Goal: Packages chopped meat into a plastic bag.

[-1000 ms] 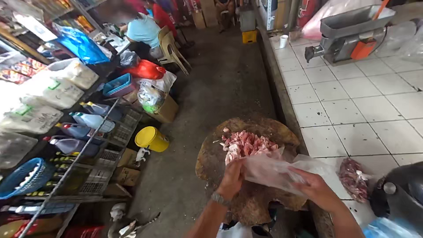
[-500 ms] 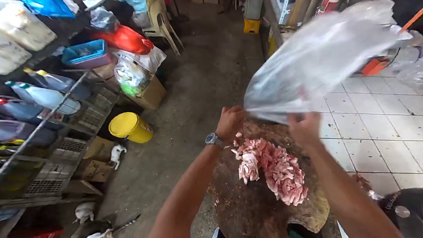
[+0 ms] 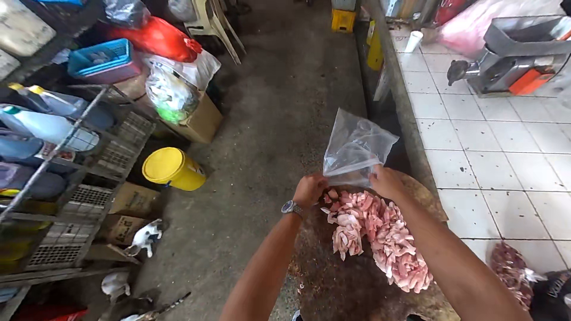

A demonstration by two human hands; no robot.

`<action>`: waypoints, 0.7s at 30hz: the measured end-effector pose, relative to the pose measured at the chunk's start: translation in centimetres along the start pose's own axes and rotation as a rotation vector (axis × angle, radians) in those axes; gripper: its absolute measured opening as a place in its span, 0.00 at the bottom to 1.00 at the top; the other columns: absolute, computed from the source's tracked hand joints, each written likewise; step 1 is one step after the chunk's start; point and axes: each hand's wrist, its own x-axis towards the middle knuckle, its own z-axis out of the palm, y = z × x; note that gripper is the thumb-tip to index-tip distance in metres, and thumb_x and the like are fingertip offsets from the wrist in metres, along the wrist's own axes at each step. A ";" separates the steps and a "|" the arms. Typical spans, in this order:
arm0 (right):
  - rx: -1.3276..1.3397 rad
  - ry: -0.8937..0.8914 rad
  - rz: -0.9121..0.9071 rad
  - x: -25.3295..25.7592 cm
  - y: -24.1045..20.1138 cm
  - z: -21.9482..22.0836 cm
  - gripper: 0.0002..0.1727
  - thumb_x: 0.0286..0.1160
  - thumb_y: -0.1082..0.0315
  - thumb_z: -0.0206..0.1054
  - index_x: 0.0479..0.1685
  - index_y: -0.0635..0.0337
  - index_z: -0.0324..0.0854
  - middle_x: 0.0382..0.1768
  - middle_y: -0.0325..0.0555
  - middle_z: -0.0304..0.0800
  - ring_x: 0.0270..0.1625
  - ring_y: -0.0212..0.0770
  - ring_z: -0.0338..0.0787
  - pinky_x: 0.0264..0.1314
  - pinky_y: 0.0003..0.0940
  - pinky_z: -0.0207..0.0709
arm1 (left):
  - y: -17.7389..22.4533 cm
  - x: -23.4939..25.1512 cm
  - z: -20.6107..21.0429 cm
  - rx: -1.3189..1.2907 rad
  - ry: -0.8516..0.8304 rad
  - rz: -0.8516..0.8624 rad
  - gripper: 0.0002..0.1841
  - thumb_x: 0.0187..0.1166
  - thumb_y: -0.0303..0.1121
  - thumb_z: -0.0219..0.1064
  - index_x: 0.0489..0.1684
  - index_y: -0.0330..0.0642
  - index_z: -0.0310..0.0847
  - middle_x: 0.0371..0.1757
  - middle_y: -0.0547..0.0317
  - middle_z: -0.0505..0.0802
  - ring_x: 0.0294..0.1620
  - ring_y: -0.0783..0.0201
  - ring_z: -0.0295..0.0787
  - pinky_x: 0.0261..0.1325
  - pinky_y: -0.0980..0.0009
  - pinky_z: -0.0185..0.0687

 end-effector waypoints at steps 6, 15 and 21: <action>-0.065 -0.061 -0.076 0.7 0.6 -0.1 0.25 0.91 0.47 0.53 0.59 0.61 0.81 0.41 0.59 0.91 0.49 0.60 0.92 0.55 0.66 0.82 | 2.0 -1.5 -0.3 0.129 -0.065 -0.091 0.13 0.87 0.32 0.60 0.57 0.47 0.91 0.58 0.51 0.94 0.59 0.52 0.93 0.65 0.46 0.87; -0.026 -0.117 -0.206 -5.2 6.7 -0.5 0.31 0.91 0.44 0.48 0.65 0.64 0.82 0.51 0.61 0.91 0.60 0.59 0.90 0.70 0.62 0.77 | 7.1 -1.8 0.8 0.237 -0.318 -0.216 0.16 0.88 0.42 0.57 0.59 0.48 0.88 0.52 0.47 0.95 0.56 0.44 0.92 0.59 0.38 0.84; 0.052 -0.066 -0.168 -11.6 11.7 -0.3 0.33 0.91 0.46 0.44 0.64 0.66 0.83 0.53 0.62 0.91 0.62 0.58 0.89 0.71 0.58 0.77 | 9.0 -1.3 3.3 0.165 -0.377 0.021 0.25 0.93 0.52 0.48 0.70 0.47 0.83 0.62 0.47 0.91 0.64 0.49 0.89 0.72 0.45 0.80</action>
